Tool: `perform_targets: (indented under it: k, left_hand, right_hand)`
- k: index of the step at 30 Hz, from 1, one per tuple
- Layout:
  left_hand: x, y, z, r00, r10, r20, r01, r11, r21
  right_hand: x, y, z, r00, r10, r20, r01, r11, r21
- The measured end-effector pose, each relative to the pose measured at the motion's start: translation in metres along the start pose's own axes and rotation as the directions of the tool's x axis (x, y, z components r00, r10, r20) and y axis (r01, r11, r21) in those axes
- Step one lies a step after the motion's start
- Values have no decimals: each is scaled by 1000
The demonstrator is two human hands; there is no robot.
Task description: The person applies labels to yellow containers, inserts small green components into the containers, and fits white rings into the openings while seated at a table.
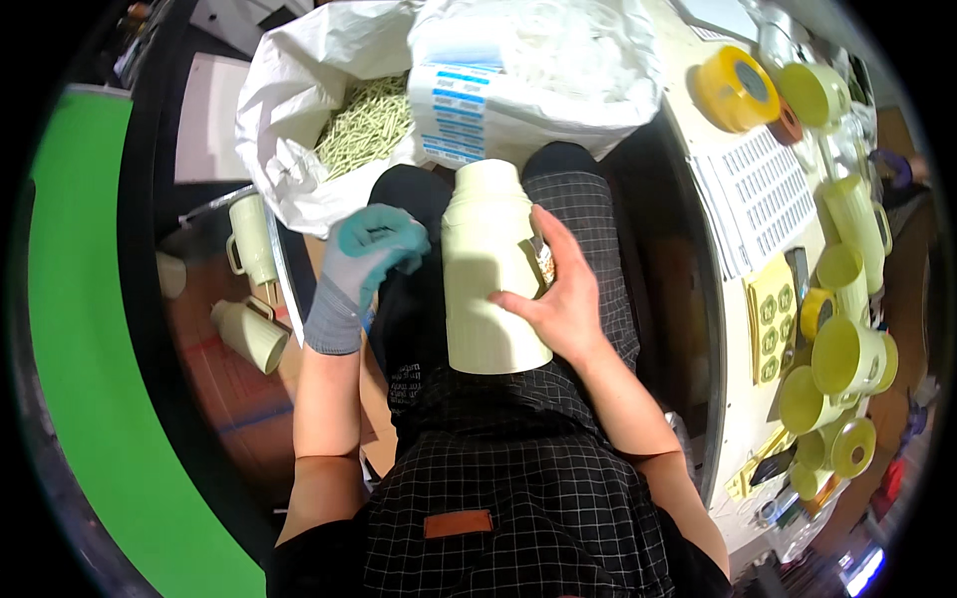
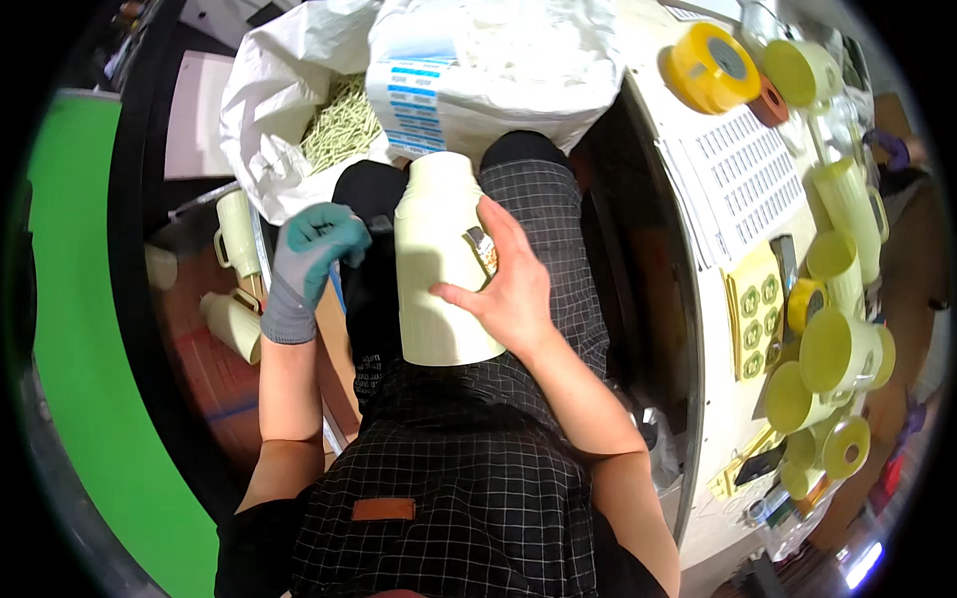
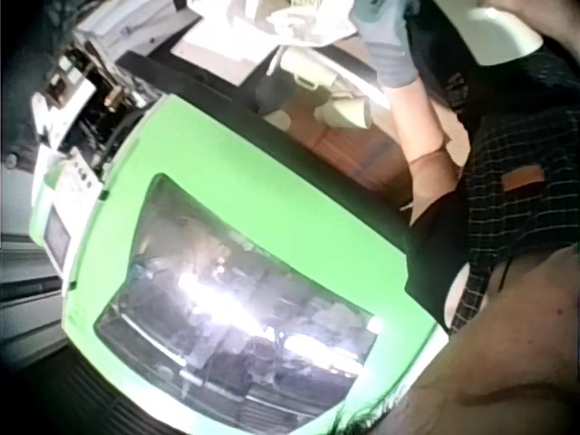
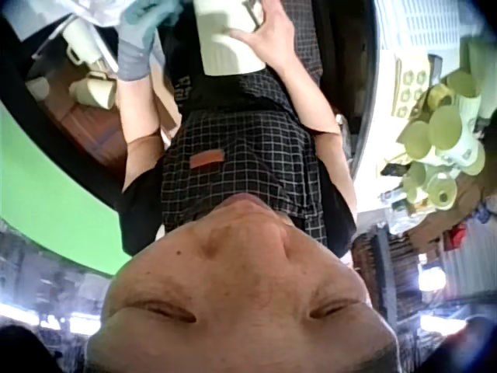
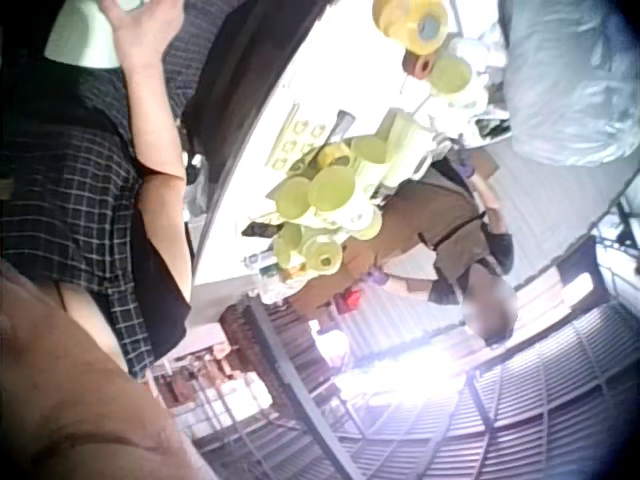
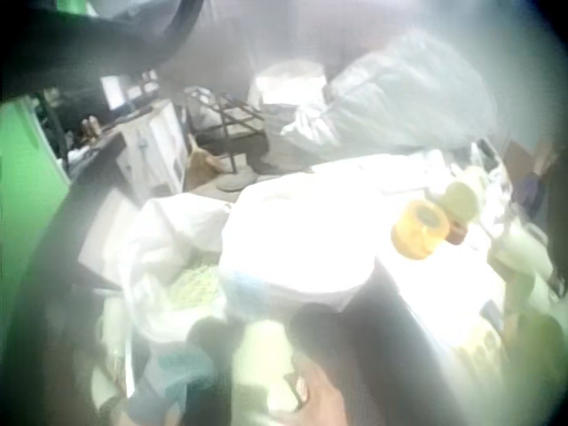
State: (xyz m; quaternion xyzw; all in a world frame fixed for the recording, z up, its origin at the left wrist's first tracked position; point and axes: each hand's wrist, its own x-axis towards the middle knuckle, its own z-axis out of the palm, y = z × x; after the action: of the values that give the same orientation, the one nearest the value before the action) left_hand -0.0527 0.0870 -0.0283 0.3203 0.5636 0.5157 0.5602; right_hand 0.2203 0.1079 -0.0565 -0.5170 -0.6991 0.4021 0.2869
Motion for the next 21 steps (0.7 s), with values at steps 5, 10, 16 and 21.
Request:
perform_targets:
  k: [5, 10, 16, 21]
  left_hand:
    - [-20, -1, 11, 985, -149, 88, 134, 978, 161]
    - [-13, 5, 19, 980, -109, 168, 47, 941, 335]
    - [-3, -3, 19, 980, -145, 138, 97, 948, 304]
    - [4, -1, 22, 977, -170, 132, 117, 934, 337]
  right_hand:
    - [-17, 6, 21, 991, -128, -33, 130, 988, 80]
    - [-26, -14, 27, 968, -246, -57, 248, 967, 49]
    - [-26, -15, 34, 952, -289, -97, 297, 951, 85]
    - [-23, -15, 33, 956, -277, -94, 285, 955, 79]
